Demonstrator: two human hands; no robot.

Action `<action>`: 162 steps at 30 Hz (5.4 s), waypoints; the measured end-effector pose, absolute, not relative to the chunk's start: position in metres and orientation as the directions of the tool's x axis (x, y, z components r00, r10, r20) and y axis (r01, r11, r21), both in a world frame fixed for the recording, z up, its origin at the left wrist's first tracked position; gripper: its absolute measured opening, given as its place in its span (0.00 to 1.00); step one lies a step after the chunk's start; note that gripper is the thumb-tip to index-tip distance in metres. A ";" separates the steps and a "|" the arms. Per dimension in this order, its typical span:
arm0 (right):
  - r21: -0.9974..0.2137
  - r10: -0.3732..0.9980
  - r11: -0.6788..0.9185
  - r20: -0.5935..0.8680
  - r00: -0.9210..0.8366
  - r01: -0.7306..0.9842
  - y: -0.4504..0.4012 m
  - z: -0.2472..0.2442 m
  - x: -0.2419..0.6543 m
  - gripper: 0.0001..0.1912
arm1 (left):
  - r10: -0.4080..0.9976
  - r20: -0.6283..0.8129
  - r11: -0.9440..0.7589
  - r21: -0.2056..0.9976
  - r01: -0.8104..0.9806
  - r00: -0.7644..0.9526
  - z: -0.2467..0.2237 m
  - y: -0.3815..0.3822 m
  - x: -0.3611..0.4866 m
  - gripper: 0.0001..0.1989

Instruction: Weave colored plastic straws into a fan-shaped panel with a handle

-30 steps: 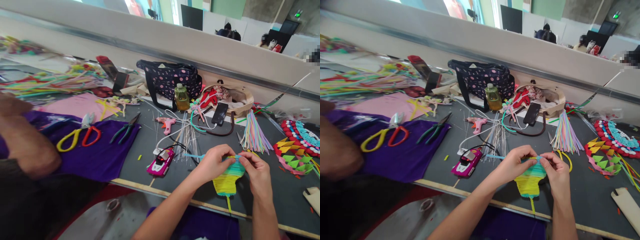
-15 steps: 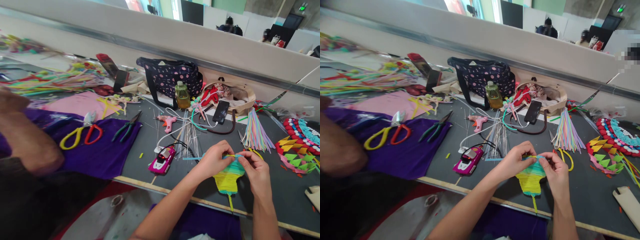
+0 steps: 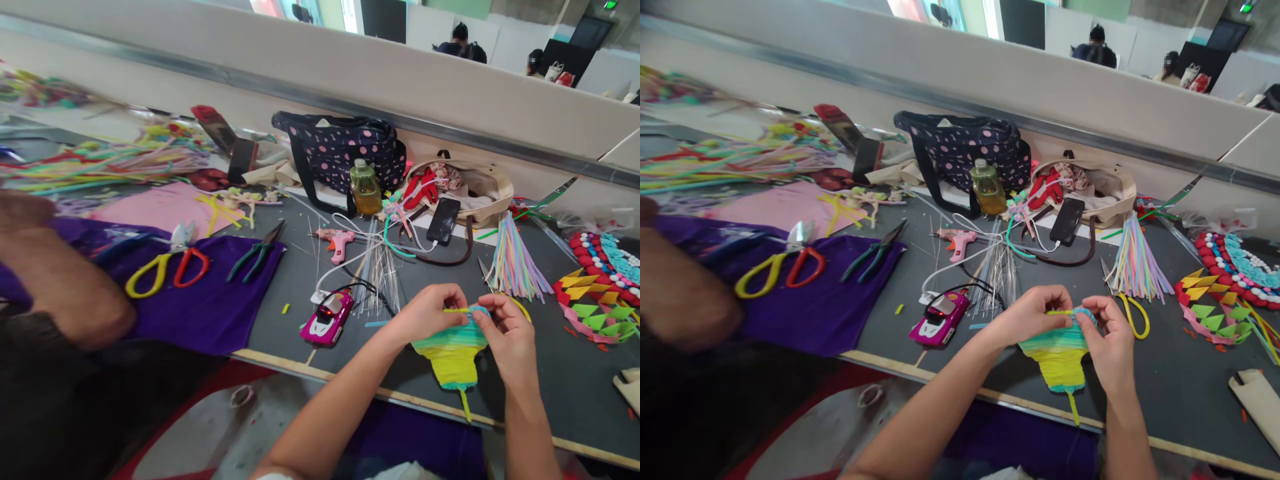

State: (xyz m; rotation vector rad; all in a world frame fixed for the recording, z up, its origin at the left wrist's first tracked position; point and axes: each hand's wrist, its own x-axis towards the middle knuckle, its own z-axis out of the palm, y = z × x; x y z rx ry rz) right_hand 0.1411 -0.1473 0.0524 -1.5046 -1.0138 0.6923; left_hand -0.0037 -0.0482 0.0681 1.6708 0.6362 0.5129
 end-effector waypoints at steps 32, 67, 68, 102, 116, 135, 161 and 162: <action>-0.973 0.888 -0.011 0.095 0.449 0.229 -0.145 0.051 0.139 0.15 | 0.534 0.033 -0.041 0.999 -0.013 0.845 0.061 -0.045 -0.012 0.21; -0.993 0.863 -0.038 0.024 0.504 0.112 -0.142 0.037 0.143 0.18 | 0.608 0.459 -0.777 0.512 0.366 0.648 0.064 -0.069 -0.012 0.14; -0.990 0.862 -0.046 0.030 0.507 0.136 -0.143 0.037 0.142 0.18 | 0.605 0.461 -0.780 0.505 0.369 0.649 0.064 -0.069 -0.012 0.14; -0.974 0.896 -0.074 0.029 0.442 0.214 -0.153 0.052 0.132 0.12 | 0.741 -0.080 0.016 0.995 0.102 0.667 0.057 -0.037 -0.006 0.14; -0.987 0.852 -0.053 0.034 0.523 0.149 -0.151 0.051 0.134 0.13 | 0.696 0.554 -0.700 0.664 0.262 0.457 0.067 -0.065 -0.017 0.06; -0.983 0.852 -0.036 0.064 0.520 0.180 -0.152 0.055 0.129 0.15 | 0.586 0.538 -0.803 0.485 0.346 0.606 0.066 -0.068 -0.013 0.12; -0.963 0.877 -0.069 0.065 0.477 0.259 -0.152 0.058 0.130 0.16 | 0.692 0.284 -0.569 0.780 0.260 0.664 0.072 -0.059 -0.015 0.07; -0.963 0.878 -0.073 0.062 0.475 0.260 -0.152 0.058 0.130 0.16 | 0.706 0.259 -0.527 0.814 0.245 0.659 0.071 -0.059 -0.015 0.07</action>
